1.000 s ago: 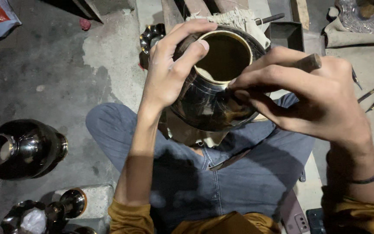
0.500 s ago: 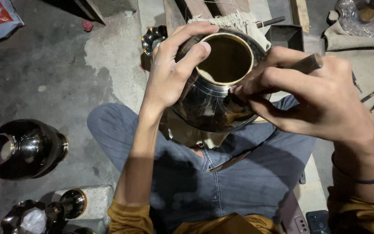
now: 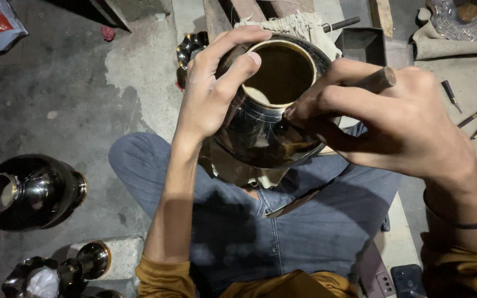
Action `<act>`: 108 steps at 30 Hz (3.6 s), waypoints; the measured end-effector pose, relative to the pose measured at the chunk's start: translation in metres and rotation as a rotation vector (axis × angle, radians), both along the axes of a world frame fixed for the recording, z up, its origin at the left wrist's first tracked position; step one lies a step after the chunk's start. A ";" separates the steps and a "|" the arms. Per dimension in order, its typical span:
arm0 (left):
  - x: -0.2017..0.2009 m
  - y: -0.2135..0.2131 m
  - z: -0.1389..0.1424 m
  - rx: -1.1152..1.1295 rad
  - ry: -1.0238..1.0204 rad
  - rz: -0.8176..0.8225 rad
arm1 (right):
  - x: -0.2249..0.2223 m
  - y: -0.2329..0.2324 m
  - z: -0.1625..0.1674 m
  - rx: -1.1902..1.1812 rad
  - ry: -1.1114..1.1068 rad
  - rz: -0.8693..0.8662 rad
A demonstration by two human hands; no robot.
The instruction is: The person sits on the floor and uses a small chisel to engrave a decorative pattern on the surface of a dark metal vase. The vase is held steady with the left hand while the right hand guides the tool along the curved surface.
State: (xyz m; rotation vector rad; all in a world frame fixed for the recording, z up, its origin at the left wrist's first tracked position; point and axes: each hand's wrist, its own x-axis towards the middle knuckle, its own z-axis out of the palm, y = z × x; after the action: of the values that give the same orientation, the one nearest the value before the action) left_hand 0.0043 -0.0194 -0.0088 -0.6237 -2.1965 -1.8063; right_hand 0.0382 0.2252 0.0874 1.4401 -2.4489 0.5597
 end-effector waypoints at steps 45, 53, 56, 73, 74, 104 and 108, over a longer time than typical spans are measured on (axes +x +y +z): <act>-0.002 -0.001 -0.005 0.003 -0.018 -0.034 | 0.006 0.012 -0.017 -0.058 0.057 -0.090; 0.001 -0.001 -0.002 0.016 -0.022 -0.037 | 0.014 0.012 -0.016 -0.110 0.047 -0.112; 0.001 0.000 0.000 0.023 -0.031 -0.036 | 0.017 0.010 -0.015 -0.159 0.018 -0.117; 0.000 0.000 -0.004 0.058 -0.052 -0.063 | 0.033 0.009 -0.032 -0.379 -0.101 -0.135; 0.000 0.000 -0.004 0.068 -0.066 -0.067 | 0.033 0.008 -0.033 -0.392 -0.101 -0.135; -0.001 0.000 -0.005 0.021 -0.039 -0.041 | 0.050 0.013 -0.062 -0.492 -0.059 -0.225; 0.000 0.001 -0.003 0.040 -0.048 -0.052 | 0.047 0.013 -0.073 -0.576 -0.048 -0.261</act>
State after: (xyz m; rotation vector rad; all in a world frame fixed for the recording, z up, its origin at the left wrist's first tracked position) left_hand 0.0043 -0.0187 -0.0119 -0.6418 -2.1886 -1.9051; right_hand 0.0848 0.2384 0.0147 0.8720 -2.1914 1.1254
